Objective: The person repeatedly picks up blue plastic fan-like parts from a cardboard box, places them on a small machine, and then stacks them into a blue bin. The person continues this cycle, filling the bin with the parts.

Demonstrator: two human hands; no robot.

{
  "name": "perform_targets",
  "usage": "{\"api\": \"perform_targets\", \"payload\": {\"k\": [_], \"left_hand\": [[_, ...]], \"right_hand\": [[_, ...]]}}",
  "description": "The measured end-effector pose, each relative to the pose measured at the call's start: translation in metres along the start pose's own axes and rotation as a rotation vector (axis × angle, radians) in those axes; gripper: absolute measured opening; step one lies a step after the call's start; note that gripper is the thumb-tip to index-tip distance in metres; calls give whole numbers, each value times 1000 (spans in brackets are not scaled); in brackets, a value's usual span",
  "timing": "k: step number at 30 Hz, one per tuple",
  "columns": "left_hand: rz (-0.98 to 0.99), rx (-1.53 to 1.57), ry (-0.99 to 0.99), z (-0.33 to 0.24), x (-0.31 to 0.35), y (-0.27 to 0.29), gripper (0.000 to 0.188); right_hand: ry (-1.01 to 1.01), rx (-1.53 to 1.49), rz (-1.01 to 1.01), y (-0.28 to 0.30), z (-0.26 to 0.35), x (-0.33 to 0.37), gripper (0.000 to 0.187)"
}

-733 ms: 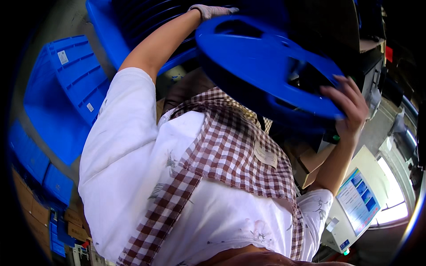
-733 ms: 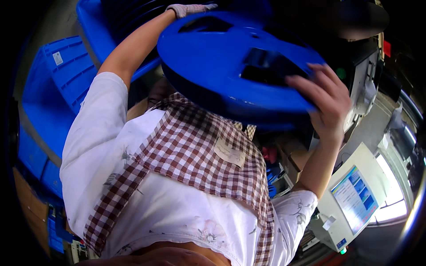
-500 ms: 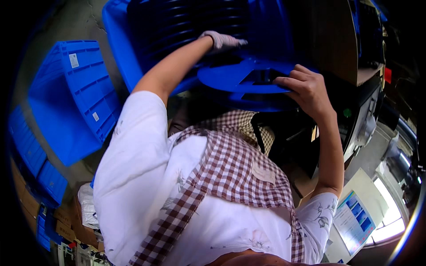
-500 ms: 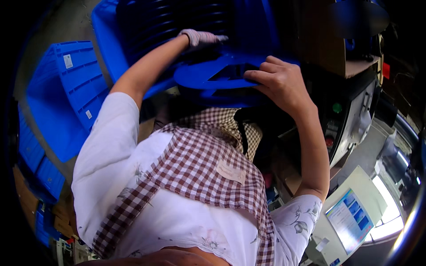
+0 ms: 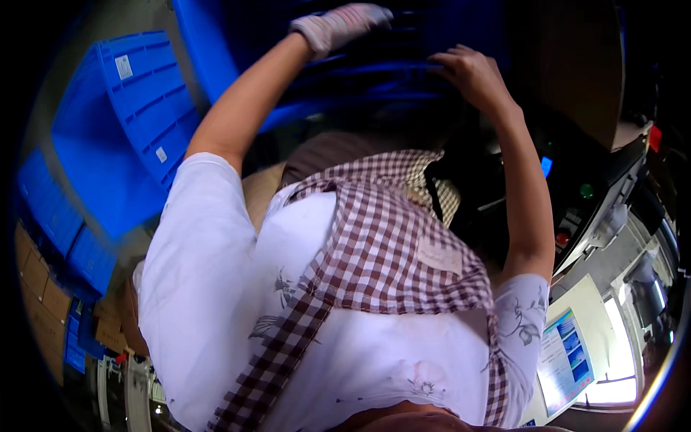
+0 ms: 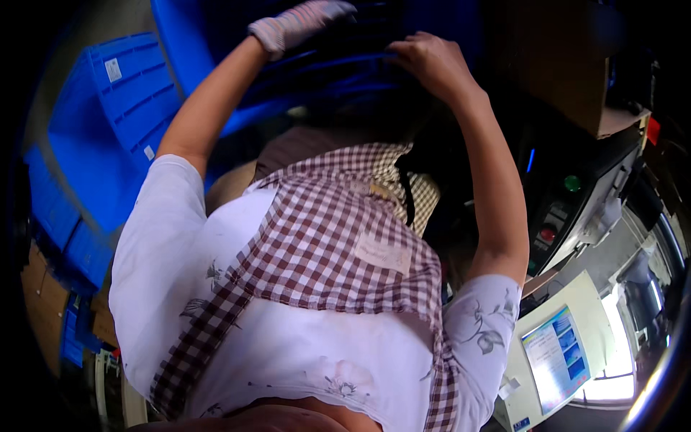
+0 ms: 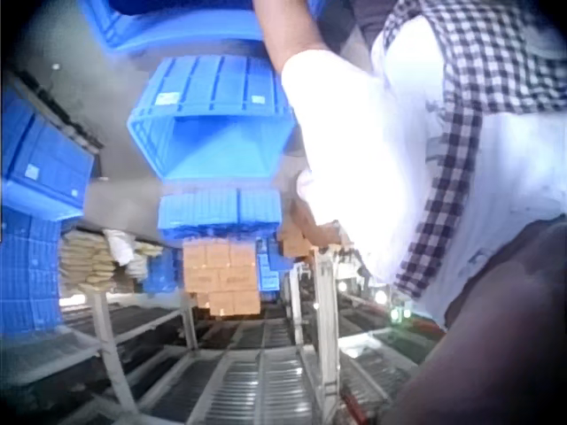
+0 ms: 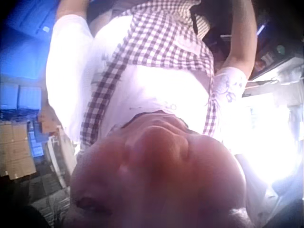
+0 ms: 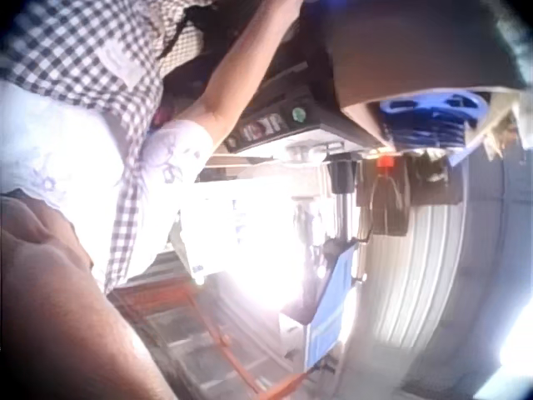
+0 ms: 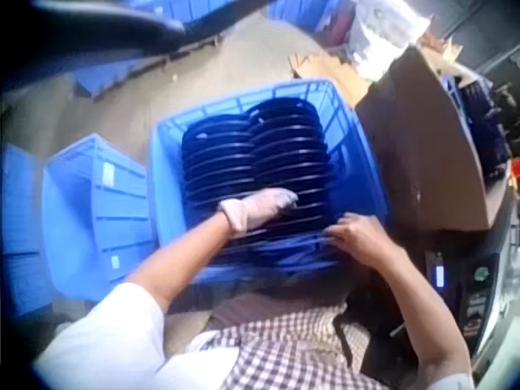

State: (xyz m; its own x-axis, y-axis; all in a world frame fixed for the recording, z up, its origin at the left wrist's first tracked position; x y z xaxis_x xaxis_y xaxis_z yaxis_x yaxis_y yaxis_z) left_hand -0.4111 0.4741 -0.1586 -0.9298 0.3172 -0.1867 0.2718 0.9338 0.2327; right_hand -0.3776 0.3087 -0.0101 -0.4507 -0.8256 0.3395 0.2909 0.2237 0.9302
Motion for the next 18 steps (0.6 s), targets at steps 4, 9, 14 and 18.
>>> {"api": "perform_targets", "payload": {"k": [4,9,14,18], "left_hand": [[-165,226,578,-23,51,26,53],[-262,-84,548,-26,99,-6,36],[-126,-310,539,-15,108,-33,32],[-22,-375,564,1,115,-38,29]], "right_hand": [[-102,13,-95,-69,-16,-4,24],[-233,-136,-273,-76,-25,13,30],[-391,-233,-28,-84,-21,25,30],[-259,-162,-93,-108,-17,2,24]]}}
Point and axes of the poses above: each hand's wrist, its own x-axis away from the middle knuckle, its own y-axis out of the back of the hand, z = x × y, the point moved 6 cm from there along -x, towards the middle knuckle, and after that the axes turned 9 degrees about -y, right-handed, at the moved point
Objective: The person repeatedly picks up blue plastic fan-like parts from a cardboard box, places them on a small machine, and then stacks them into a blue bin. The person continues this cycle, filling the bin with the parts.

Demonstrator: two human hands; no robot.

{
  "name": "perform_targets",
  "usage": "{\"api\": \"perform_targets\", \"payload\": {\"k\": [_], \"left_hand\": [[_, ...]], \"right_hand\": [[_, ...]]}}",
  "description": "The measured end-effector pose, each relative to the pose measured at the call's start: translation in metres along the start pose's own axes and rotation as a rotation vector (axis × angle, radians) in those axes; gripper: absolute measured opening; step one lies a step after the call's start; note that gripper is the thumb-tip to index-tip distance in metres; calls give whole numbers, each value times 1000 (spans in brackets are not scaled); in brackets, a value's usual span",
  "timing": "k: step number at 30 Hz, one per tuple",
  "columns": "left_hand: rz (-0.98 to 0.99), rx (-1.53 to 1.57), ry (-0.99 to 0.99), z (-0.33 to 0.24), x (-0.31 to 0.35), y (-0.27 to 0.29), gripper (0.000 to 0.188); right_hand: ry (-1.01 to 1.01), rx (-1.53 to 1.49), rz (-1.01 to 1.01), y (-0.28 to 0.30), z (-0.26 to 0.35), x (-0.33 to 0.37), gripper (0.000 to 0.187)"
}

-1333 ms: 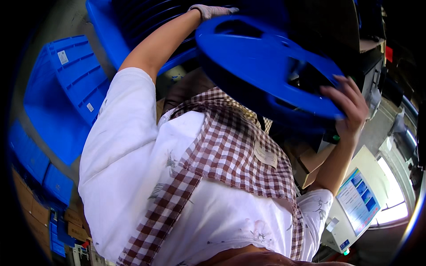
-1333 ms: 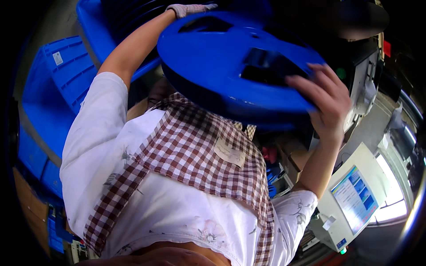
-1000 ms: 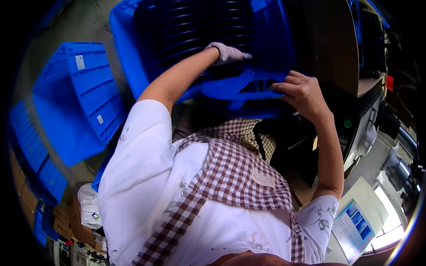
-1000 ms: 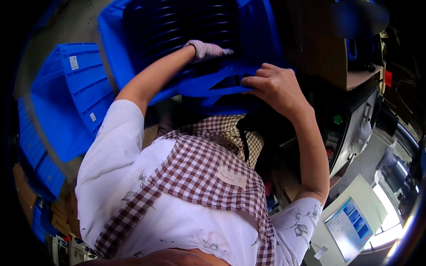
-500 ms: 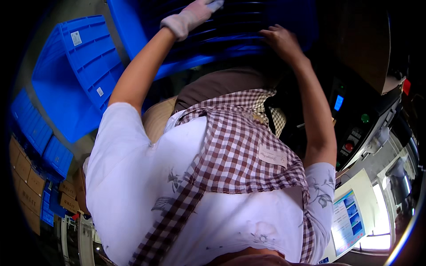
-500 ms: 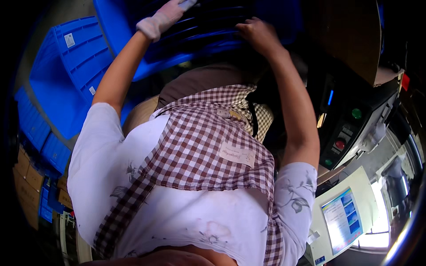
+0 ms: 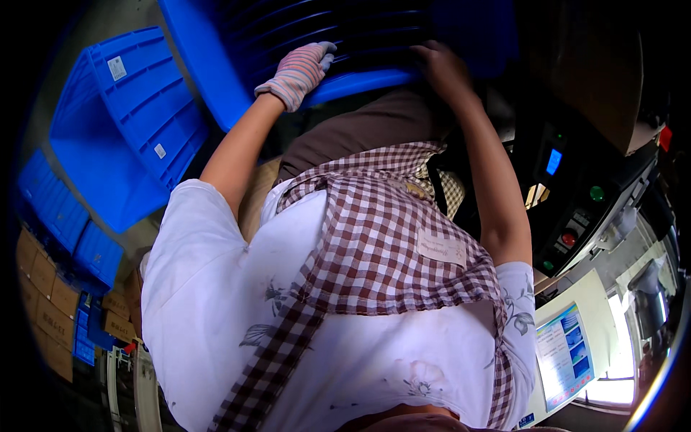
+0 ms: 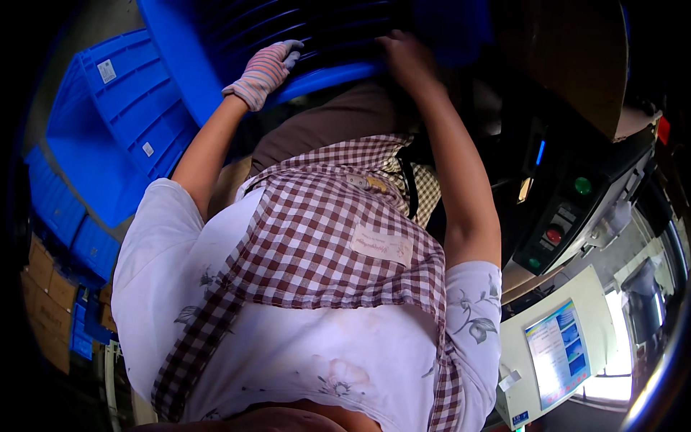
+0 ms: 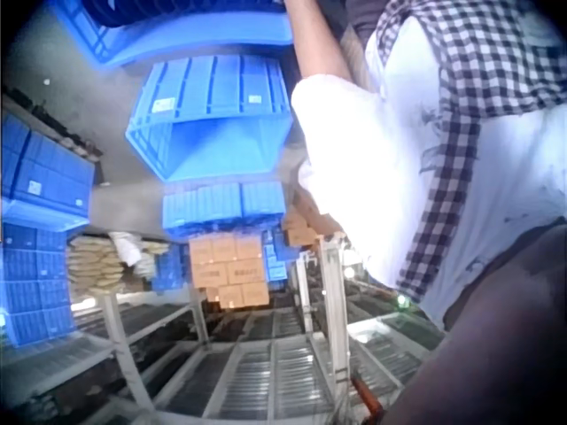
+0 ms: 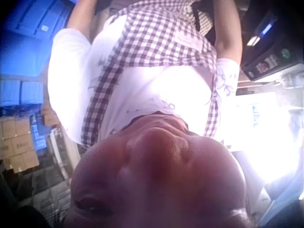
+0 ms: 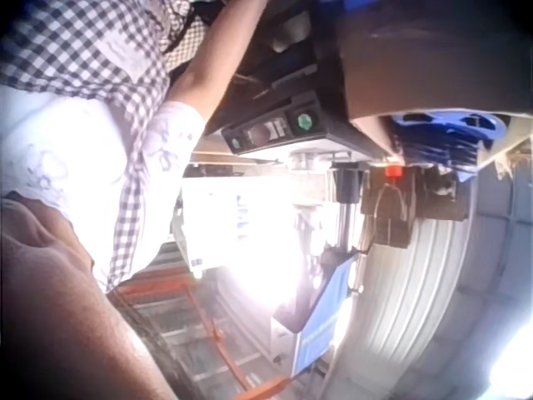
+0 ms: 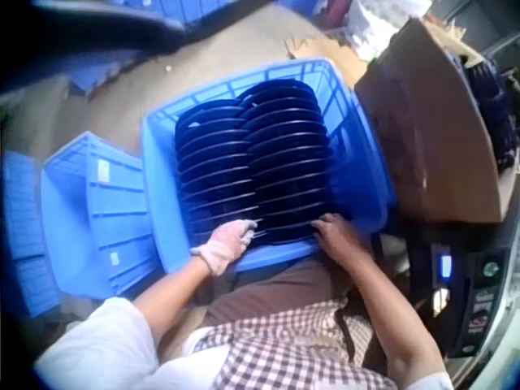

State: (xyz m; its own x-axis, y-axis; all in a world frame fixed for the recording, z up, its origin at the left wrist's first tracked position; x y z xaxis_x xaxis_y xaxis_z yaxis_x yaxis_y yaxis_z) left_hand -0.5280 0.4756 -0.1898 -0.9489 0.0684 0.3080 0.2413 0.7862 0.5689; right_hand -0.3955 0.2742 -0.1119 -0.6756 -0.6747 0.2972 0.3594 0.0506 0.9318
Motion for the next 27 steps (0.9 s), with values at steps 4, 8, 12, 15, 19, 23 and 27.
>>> {"api": "perform_targets", "payload": {"k": [4,8,12,15,19,23,27], "left_hand": [[-7,20,8,-10,5,-3,29],[6,-164,-76,-32,-7,-2,31],[-55,-307,-147,-59,-37,-14,29],[-1,-356,-103,-50,-51,-24,29],[-35,-287,-69,-38,-39,-19,27],[36,-259,45,-17,-23,-17,28],[52,-317,101,4,-1,-8,28]], "right_hand": [[40,123,55,-26,12,-16,21],[-123,138,104,-15,10,-27,19],[-10,238,-34,-10,1,-35,17],[58,290,-104,-21,-4,-45,16],[30,311,-131,-28,0,-56,16],[181,334,-118,-32,1,-58,17],[270,376,-76,-26,8,-53,16]]}}
Point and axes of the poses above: each hand's wrist, its own x-axis away from the middle knuckle, its own y-axis out of the back of the hand, z = x × y, the point moved 6 cm from there along -x, towards the middle knuckle, and after that the axes turned 9 degrees about -y, right-handed, at the moved point
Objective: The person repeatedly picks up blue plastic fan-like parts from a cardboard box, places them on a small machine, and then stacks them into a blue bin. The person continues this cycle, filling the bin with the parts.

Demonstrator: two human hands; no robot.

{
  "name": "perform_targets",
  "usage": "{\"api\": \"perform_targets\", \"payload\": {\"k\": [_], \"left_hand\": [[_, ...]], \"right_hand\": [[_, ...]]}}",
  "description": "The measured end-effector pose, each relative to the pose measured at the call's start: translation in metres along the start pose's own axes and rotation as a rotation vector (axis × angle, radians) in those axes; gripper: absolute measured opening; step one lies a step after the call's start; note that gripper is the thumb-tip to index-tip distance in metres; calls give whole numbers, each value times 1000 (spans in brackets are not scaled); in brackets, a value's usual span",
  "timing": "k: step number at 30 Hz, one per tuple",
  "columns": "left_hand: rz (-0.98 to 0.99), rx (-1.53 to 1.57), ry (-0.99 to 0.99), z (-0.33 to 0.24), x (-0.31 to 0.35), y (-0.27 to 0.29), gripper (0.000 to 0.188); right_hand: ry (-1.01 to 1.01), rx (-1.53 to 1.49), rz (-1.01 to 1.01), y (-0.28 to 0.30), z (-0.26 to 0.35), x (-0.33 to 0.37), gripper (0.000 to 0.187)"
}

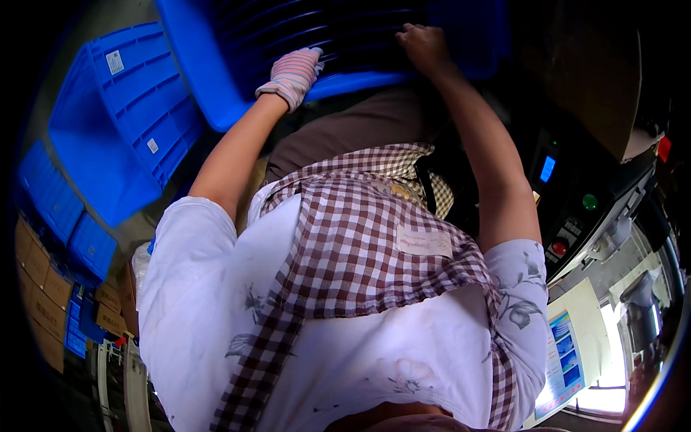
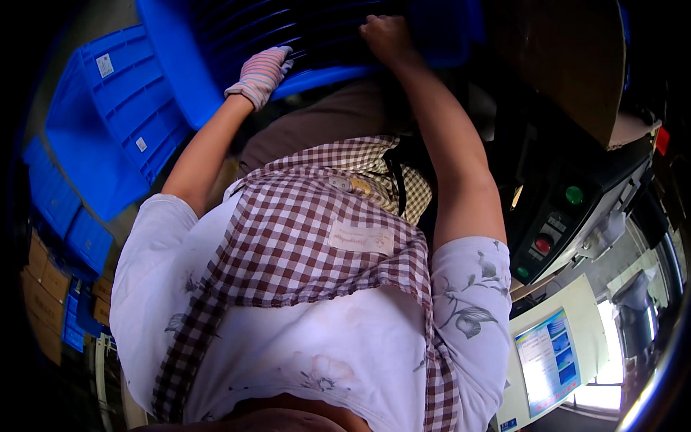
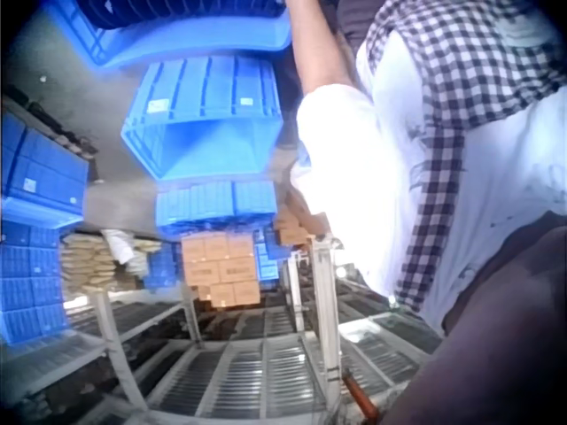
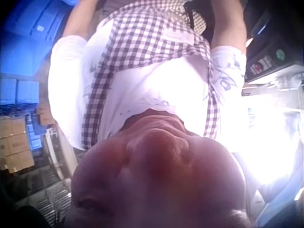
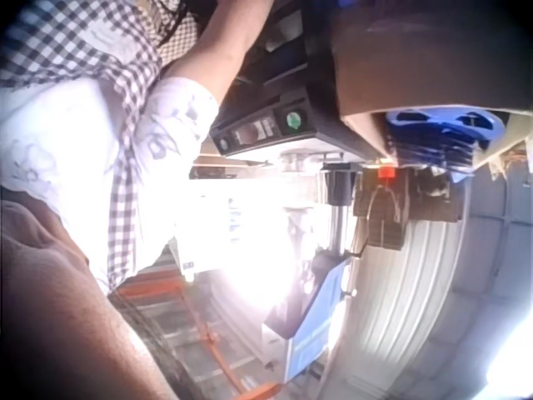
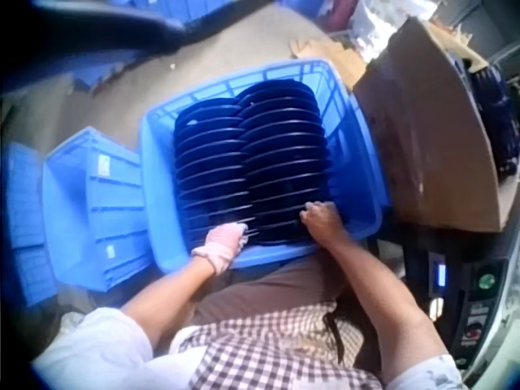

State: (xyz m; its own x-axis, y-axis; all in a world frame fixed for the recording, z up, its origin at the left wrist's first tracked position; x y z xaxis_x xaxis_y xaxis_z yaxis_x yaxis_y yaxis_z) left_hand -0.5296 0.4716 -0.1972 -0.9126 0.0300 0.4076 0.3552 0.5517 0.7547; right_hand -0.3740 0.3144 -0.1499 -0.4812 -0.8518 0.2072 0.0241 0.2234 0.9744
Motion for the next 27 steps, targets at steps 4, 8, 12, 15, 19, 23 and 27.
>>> {"api": "perform_targets", "payload": {"k": [4,8,12,15,19,23,27], "left_hand": [[104,58,40,16,2,-18,27],[138,221,161,25,0,-25,29],[-5,71,18,34,-1,-33,32],[98,-4,3,26,-1,-20,30],[96,-57,-72,22,2,-15,29],[151,21,16,17,2,-9,32],[117,0,-3,24,-2,-15,36]], "right_hand": [[25,79,127,9,0,6,17],[-8,0,32,63,-7,23,19],[-46,-13,-80,151,-27,40,17],[-77,-20,-203,210,-30,53,21],[-28,18,-337,222,-27,60,19],[-50,15,-334,215,-15,69,21],[-92,15,-258,201,-14,69,20]]}}
Point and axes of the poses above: each hand's wrist, its own x-axis away from the middle knuckle, its own y-axis out of the back of the hand, z = x × y, the point moved 6 cm from there along -x, towards the middle knuckle, and after that the axes turned 9 degrees about -y, right-handed, at the moved point
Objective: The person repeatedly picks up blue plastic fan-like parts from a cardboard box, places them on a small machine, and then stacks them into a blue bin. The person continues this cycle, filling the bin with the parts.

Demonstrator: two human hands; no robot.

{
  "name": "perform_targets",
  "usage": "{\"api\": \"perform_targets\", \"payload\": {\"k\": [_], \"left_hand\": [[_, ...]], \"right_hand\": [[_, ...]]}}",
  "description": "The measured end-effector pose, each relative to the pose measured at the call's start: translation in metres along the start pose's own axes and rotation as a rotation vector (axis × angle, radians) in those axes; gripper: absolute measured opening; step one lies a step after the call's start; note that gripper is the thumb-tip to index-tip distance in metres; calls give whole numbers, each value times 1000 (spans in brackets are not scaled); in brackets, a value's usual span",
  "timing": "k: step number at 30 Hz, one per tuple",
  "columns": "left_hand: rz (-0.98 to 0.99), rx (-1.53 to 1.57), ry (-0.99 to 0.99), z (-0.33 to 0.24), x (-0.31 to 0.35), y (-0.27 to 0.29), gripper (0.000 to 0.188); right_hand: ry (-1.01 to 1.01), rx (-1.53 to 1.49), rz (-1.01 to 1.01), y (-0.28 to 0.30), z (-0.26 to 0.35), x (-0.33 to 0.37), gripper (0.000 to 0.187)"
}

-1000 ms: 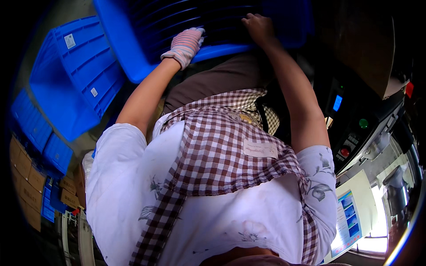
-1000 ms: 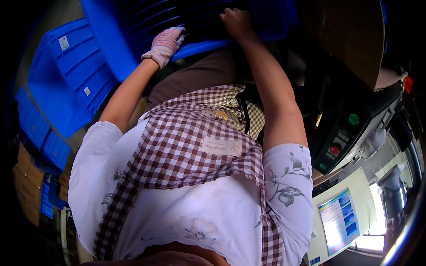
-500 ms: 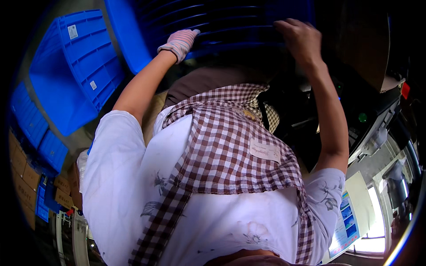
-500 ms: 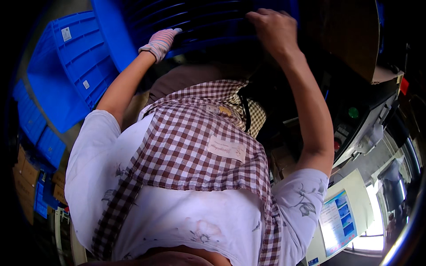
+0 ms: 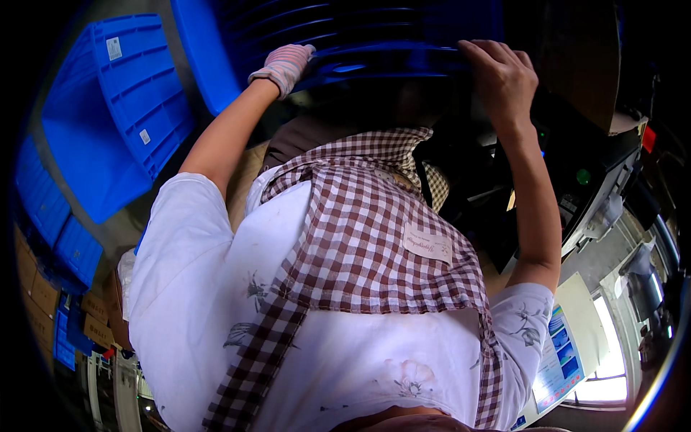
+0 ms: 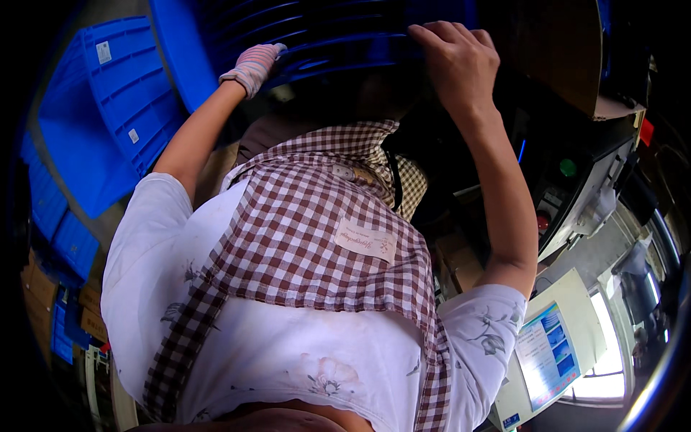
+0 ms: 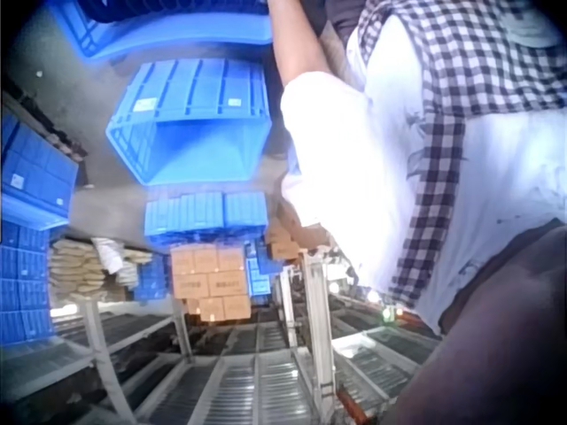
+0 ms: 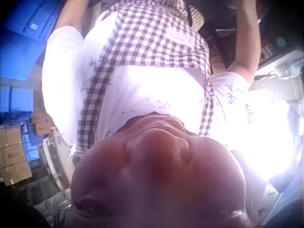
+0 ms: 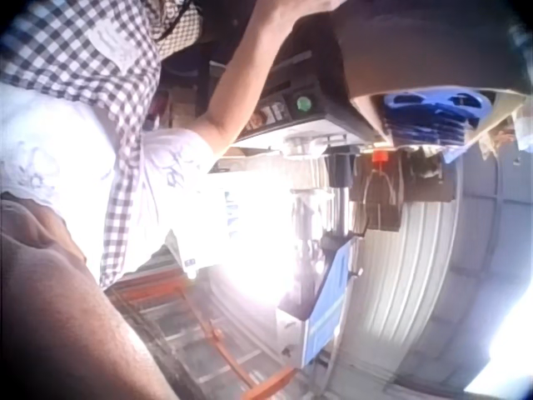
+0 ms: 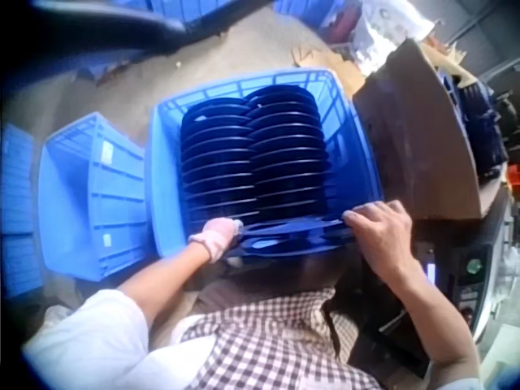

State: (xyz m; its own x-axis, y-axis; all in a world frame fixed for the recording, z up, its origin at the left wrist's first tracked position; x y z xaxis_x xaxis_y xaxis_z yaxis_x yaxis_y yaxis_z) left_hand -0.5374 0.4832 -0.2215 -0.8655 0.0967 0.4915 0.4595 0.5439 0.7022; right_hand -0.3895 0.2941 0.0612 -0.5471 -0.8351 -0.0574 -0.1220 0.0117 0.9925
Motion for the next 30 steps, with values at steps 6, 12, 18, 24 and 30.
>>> {"api": "perform_targets", "payload": {"k": [6,12,18,24,30], "left_hand": [[-109,446,23,2,8,-1,36],[-111,20,-23,-8,19,11,32],[-330,66,-143,-32,16,33,34],[-352,359,-391,-116,6,37,41],[-158,481,-60,-147,-36,31,58]], "right_hand": [[-195,-206,61,-33,-4,10,18],[-338,-380,209,-60,-16,34,19],[-372,-583,137,-57,-9,14,17],[-652,-783,114,-46,-27,57,20],[-912,-890,236,-66,-11,121,22]]}}
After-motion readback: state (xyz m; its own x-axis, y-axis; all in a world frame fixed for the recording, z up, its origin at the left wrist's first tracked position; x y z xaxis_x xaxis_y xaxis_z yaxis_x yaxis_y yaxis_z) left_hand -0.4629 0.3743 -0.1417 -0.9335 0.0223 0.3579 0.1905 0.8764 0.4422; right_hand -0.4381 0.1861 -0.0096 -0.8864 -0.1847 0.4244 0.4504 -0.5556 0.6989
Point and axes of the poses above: each hand's wrist, its own x-axis away from the middle knuckle, its own y-axis out of the back of the hand, z = x × y, the point moved 6 cm from there along -x, towards the middle knuckle, and after that the axes turned 9 degrees about -y, right-handed, at the moved point
